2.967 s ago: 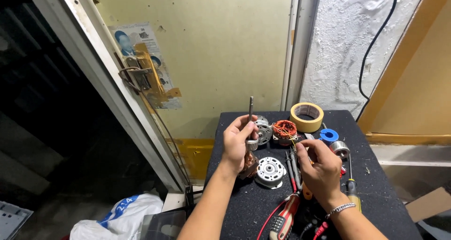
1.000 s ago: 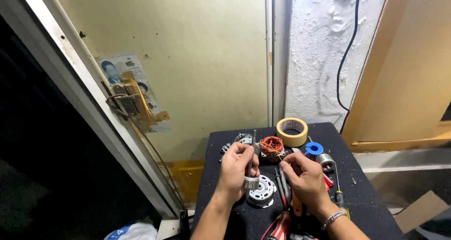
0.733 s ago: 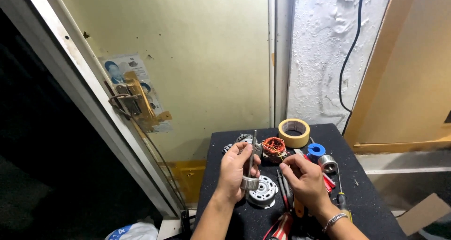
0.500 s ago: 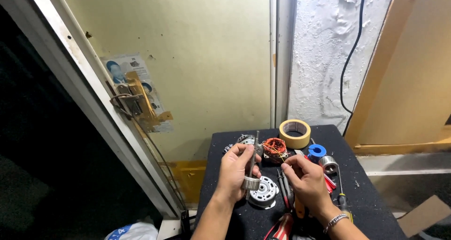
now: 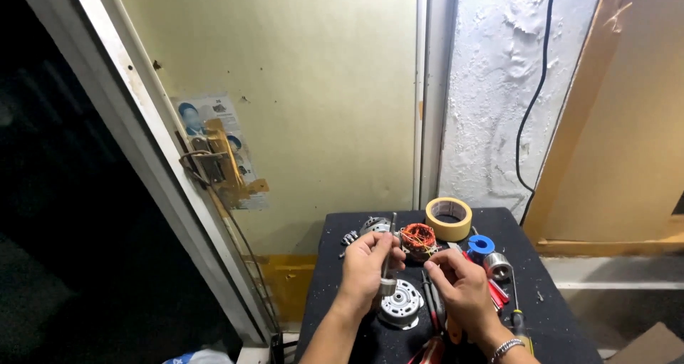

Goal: Testing electrical continuity and components of a motor using a multimeter and other tools on a repair bench.

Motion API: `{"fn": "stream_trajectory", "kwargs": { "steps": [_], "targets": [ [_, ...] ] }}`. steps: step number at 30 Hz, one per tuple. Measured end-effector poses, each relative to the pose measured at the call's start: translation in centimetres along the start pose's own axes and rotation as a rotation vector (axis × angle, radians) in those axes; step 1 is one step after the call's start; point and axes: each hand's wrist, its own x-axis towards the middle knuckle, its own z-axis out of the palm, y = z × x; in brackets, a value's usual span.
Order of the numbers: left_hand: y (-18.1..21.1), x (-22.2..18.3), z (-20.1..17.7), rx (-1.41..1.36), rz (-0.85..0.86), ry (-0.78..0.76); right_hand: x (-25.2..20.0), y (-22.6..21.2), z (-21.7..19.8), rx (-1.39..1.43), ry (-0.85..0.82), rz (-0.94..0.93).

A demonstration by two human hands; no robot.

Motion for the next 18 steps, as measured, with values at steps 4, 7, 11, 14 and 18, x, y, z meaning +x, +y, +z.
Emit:
{"fn": "stream_trajectory", "kwargs": {
  "steps": [4, 7, 11, 14, 18],
  "targets": [
    [-0.3, 0.1, 0.1, 0.059, -0.011, -0.007, -0.1, 0.5, 0.1, -0.012, 0.007, 0.042],
    [0.4, -0.3, 0.2, -0.114, -0.161, -0.008, -0.1, 0.9, 0.2, 0.03, 0.015, 0.013],
    [0.7, -0.3, 0.0, -0.168, -0.19, -0.058, 0.1, 0.3, 0.0, 0.015, 0.016, 0.045],
    [0.1, 0.1, -0.2, -0.147, -0.167, -0.028, 0.2, 0.1, 0.0, 0.009, 0.007, 0.046],
    [0.0, 0.2, -0.2, 0.031, -0.138, -0.028, 0.2, 0.2, 0.0, -0.007, 0.012, 0.019]
  ]
}}
